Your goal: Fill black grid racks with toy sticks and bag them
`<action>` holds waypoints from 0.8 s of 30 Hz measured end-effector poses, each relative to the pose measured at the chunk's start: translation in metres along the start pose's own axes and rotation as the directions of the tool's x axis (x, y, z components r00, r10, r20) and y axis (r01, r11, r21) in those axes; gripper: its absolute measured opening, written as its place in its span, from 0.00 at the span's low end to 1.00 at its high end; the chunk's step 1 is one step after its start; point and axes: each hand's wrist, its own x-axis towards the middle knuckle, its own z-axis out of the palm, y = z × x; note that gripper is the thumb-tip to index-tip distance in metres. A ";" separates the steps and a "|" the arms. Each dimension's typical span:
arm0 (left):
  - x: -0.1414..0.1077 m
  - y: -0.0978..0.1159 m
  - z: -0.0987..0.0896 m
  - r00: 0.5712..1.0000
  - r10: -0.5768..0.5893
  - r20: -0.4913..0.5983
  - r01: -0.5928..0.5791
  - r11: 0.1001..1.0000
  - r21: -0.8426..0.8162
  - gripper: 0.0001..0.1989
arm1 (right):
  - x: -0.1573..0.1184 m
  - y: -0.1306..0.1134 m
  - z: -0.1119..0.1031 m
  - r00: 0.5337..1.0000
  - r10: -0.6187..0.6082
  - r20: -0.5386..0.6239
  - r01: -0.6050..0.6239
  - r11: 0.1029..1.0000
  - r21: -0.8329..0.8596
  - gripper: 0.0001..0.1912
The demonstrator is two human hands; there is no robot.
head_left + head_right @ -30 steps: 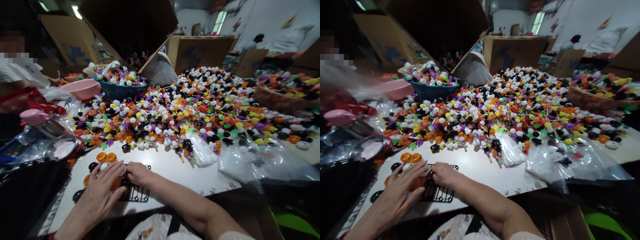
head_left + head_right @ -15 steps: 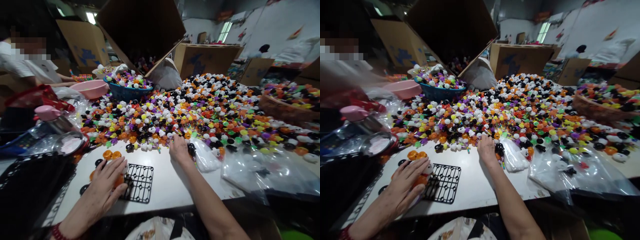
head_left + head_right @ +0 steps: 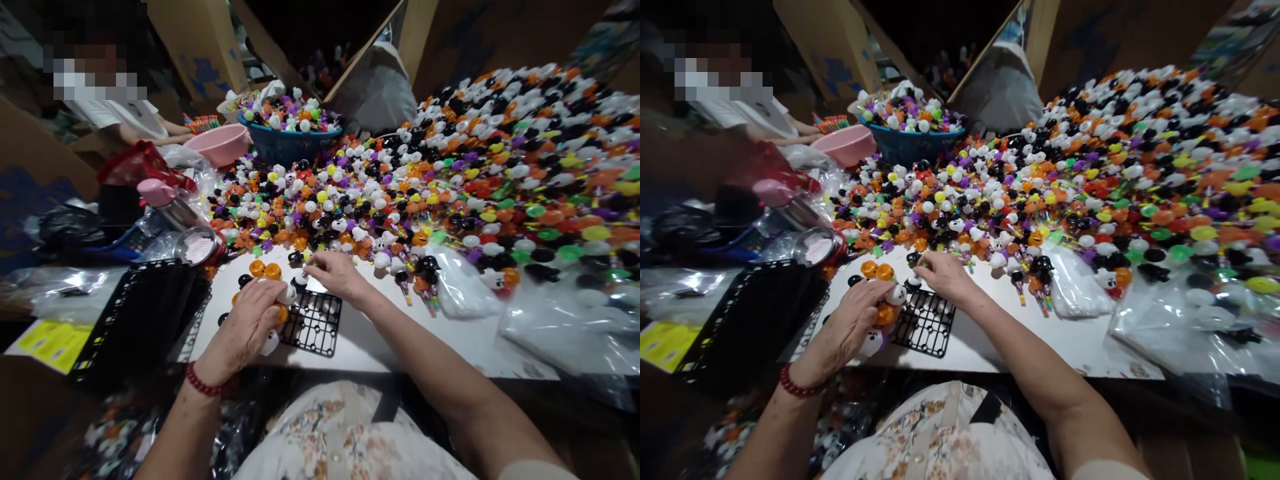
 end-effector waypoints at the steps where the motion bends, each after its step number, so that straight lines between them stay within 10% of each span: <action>1: 0.000 0.000 -0.001 1.000 -0.001 -0.004 0.001 1.000 -0.002 0.22 | 0.006 0.002 0.006 0.999 -0.027 0.020 0.027 0.999 -0.027 0.06; 11: 0.003 -0.003 -0.001 0.999 -0.039 -0.008 0.039 0.999 0.009 0.23 | 0.022 -0.021 0.028 0.964 -0.114 0.240 0.165 0.965 -0.202 0.19; 19: 0.008 -0.035 0.014 0.989 0.145 -0.030 -0.138 0.976 0.167 0.29 | 0.018 -0.017 0.054 0.967 0.005 0.256 0.035 0.988 -0.150 0.08; 24: 0.004 -0.049 0.024 0.980 0.174 -0.095 -0.147 0.960 0.239 0.28 | 0.011 0.013 0.006 0.995 -0.101 0.026 0.104 0.978 -0.183 0.07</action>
